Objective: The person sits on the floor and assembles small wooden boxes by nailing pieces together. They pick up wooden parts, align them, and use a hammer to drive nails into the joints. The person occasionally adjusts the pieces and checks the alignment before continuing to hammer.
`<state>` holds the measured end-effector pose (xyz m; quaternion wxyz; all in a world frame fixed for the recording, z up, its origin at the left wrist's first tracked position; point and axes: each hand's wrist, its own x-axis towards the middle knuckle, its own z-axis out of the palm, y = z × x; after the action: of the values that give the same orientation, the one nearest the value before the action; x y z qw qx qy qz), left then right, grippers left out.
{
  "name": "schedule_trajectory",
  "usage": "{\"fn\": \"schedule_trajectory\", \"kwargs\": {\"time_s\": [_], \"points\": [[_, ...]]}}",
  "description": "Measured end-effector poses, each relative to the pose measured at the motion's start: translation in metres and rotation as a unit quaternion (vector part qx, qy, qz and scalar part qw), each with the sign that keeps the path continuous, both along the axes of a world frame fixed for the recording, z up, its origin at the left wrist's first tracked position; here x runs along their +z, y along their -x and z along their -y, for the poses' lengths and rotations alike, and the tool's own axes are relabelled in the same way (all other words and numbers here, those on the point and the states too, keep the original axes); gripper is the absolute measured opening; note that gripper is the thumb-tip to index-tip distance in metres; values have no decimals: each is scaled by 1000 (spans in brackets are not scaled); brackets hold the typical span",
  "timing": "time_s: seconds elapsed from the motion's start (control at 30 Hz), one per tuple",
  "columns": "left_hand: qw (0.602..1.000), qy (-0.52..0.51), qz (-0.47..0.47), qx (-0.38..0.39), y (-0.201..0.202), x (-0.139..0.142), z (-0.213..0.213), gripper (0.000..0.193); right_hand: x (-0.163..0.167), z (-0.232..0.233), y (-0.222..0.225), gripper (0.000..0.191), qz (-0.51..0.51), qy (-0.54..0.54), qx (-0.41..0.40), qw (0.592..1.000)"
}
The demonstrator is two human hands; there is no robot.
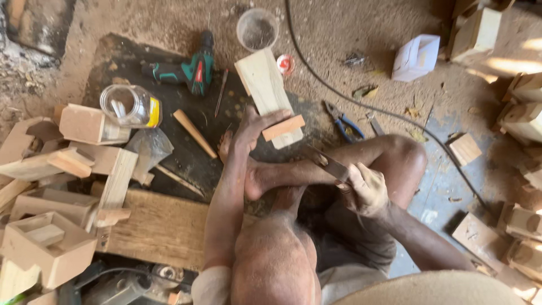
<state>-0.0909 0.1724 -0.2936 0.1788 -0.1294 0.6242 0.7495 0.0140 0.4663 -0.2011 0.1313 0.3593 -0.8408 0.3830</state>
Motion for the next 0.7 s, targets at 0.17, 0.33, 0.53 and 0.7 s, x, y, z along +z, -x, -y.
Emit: {"fn": "schedule_trajectory", "kwargs": {"time_s": [0.17, 0.33, 0.53, 0.7], "points": [[999, -26, 6, 26, 10, -2, -2, 64, 0, 4, 0, 71, 82, -276, -55, 956], [1000, -9, 2, -21, 5, -2, 2, 58, 7, 3, 3, 68, -8, 22, -3, 1000], [998, -53, -25, 1, 13, 4, -2, 55, 10, 6, 8, 64, 81, -264, -56, 960], [1000, -9, -2, -26, 2, -1, 2, 50, 3, 10, 2, 65, 39, -198, -45, 978]]}}
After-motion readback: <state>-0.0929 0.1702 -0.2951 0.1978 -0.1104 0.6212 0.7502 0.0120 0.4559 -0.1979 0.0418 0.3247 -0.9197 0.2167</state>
